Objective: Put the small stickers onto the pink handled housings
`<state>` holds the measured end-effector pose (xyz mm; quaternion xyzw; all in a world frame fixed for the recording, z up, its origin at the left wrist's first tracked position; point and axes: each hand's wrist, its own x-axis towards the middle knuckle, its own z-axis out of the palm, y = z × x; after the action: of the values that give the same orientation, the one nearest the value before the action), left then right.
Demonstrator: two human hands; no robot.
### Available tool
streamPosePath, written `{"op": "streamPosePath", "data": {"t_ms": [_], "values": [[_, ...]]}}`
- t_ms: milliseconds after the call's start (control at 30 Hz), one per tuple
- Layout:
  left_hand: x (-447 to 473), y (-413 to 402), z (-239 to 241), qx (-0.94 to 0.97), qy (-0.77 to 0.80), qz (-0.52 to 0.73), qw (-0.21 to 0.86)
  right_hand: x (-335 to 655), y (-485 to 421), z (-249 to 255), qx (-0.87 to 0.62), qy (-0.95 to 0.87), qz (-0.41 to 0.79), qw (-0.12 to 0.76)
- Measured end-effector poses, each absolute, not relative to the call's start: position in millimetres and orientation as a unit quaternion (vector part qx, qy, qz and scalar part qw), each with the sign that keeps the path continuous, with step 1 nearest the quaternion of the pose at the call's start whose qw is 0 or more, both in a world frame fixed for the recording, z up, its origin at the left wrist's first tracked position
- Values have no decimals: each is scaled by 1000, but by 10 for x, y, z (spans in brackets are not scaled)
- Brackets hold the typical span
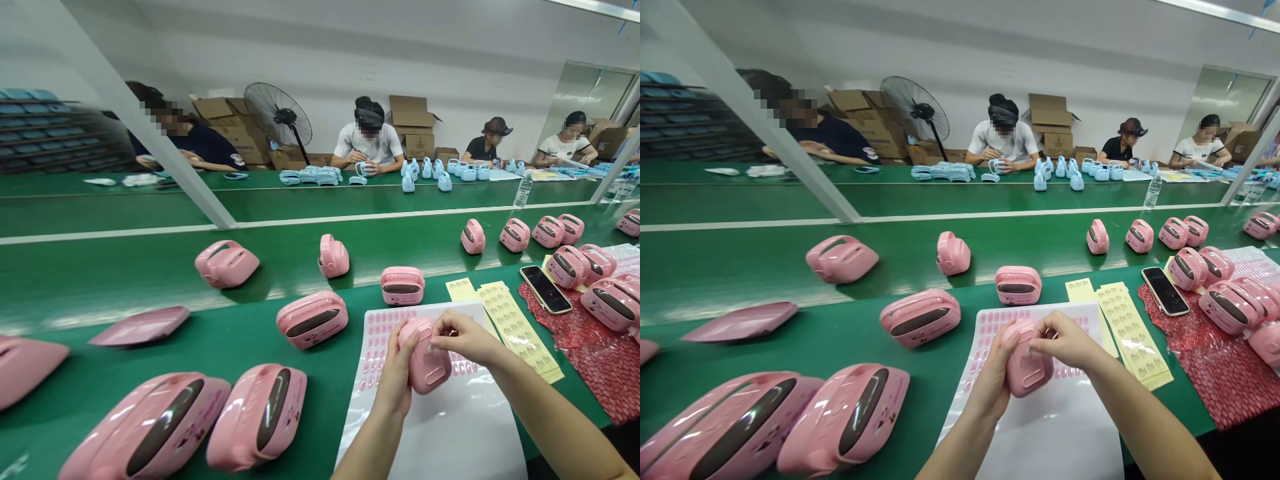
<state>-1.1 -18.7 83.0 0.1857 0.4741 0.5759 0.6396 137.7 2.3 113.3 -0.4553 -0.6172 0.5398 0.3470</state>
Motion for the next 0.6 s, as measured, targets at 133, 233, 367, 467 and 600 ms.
{"op": "streamPosePath", "data": {"t_ms": [133, 233, 367, 467, 600], "values": [[0, -201, 831, 184, 469, 575, 644, 1367, 51, 1108, -465, -623, 534, 334], [-4, -194, 824, 180, 469, 578, 644, 1364, 50, 1105, -480, -607, 536, 337], [-5, -181, 818, 175, 473, 579, 640, 1363, 36, 1085, -487, -606, 533, 335], [-3, -180, 814, 176, 469, 581, 642, 1361, 39, 1068, -493, -613, 516, 338], [-3, -179, 804, 171, 468, 583, 642, 1335, 38, 1042, -502, -622, 494, 342]]}}
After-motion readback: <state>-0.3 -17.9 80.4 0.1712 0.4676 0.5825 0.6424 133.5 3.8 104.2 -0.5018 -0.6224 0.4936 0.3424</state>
